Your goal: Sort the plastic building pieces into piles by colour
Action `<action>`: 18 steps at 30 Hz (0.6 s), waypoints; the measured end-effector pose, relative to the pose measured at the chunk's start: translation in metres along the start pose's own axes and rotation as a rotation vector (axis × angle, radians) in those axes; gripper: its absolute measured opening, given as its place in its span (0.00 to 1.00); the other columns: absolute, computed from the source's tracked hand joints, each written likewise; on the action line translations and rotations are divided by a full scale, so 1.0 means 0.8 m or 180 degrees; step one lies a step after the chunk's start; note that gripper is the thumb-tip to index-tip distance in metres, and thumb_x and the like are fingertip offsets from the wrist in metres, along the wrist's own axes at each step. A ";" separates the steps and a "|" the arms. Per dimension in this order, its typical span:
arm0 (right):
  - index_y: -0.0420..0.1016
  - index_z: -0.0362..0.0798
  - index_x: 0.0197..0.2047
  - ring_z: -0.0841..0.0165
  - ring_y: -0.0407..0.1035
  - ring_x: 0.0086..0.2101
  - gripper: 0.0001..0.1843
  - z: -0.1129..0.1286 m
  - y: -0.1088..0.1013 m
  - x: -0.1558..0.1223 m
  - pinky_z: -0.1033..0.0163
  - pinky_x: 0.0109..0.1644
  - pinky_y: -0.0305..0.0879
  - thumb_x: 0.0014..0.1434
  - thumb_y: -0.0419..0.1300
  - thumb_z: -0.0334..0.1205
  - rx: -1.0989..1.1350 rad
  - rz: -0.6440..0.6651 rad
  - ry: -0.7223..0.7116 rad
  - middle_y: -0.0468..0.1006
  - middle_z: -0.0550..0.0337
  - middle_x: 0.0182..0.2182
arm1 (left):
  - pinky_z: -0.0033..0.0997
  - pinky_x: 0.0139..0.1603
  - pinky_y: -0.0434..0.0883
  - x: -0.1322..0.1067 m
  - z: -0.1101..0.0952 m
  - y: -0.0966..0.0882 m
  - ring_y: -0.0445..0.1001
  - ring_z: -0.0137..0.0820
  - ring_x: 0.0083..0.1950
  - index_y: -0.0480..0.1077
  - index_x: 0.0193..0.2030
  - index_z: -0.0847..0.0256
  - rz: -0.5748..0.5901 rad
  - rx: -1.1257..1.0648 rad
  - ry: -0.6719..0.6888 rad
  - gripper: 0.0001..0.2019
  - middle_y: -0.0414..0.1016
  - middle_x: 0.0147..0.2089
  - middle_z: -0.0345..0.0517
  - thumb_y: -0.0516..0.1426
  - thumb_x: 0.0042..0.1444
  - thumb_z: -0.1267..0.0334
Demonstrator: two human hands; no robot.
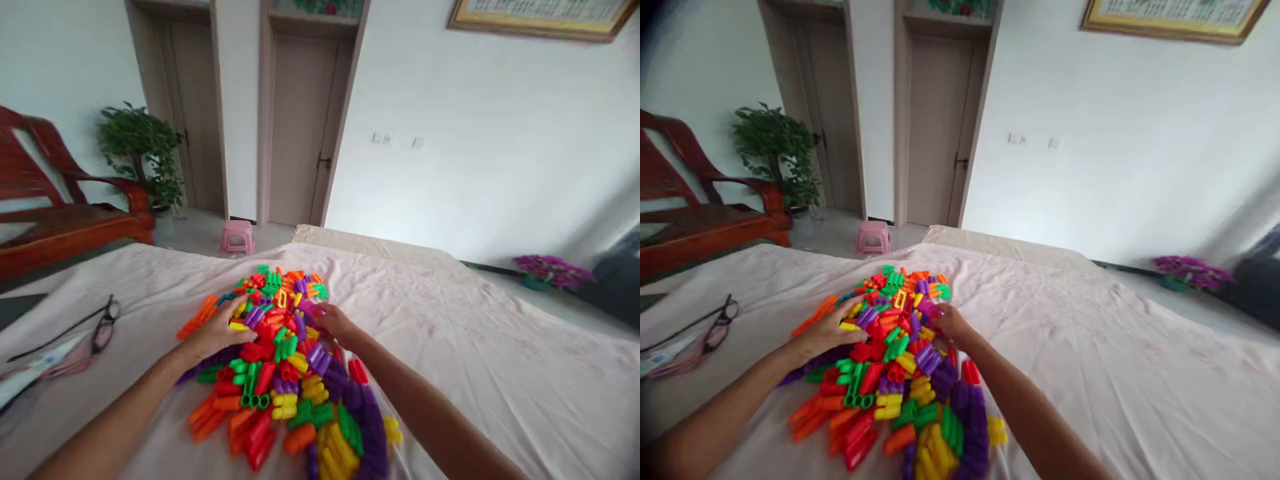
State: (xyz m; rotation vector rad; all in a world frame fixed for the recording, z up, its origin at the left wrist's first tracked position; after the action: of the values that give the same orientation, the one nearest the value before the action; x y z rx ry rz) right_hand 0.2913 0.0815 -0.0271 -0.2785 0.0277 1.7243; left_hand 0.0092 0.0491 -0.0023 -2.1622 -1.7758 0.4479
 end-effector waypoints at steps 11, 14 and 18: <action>0.69 0.44 0.55 0.76 0.55 0.16 0.25 0.060 -0.012 -0.018 0.70 0.20 0.51 0.51 0.58 0.34 -0.0876 -0.0065 -0.0814 0.67 0.69 0.18 | 0.43 0.65 0.62 -0.002 0.001 -0.017 0.69 0.42 0.62 0.70 0.58 0.57 -0.0673 0.0274 0.0724 0.27 0.73 0.60 0.48 0.59 0.52 0.51; 0.69 0.46 0.56 0.71 0.67 0.26 0.25 0.102 -0.006 -0.038 0.68 0.30 0.61 0.53 0.56 0.32 -0.1707 -0.0381 -0.1410 0.76 0.62 0.27 | 0.42 0.64 0.64 -0.004 -0.005 -0.019 0.71 0.41 0.60 0.72 0.56 0.58 -0.0832 0.0600 0.0706 0.23 0.74 0.58 0.48 0.56 0.55 0.52; 0.67 0.50 0.59 0.66 0.72 0.35 0.26 0.137 -0.009 -0.067 0.64 0.40 0.64 0.57 0.53 0.33 -0.2492 -0.0698 -0.1881 0.79 0.57 0.35 | 0.44 0.62 0.66 -0.022 -0.024 -0.015 0.71 0.40 0.59 0.71 0.55 0.61 -0.1050 0.1078 0.0843 0.21 0.75 0.57 0.50 0.53 0.59 0.54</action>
State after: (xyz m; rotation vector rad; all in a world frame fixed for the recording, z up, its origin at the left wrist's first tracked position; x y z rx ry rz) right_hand 0.2873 0.0499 0.0908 -0.3132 -1.0846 1.4717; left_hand 0.0039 0.0336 0.0209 -1.5840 -1.7190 0.3331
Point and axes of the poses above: each hand's wrist, its own x-axis towards the middle knuckle, its own y-axis out of the palm, z = x × y, the point moved 5 cm from there along x, towards the middle knuckle
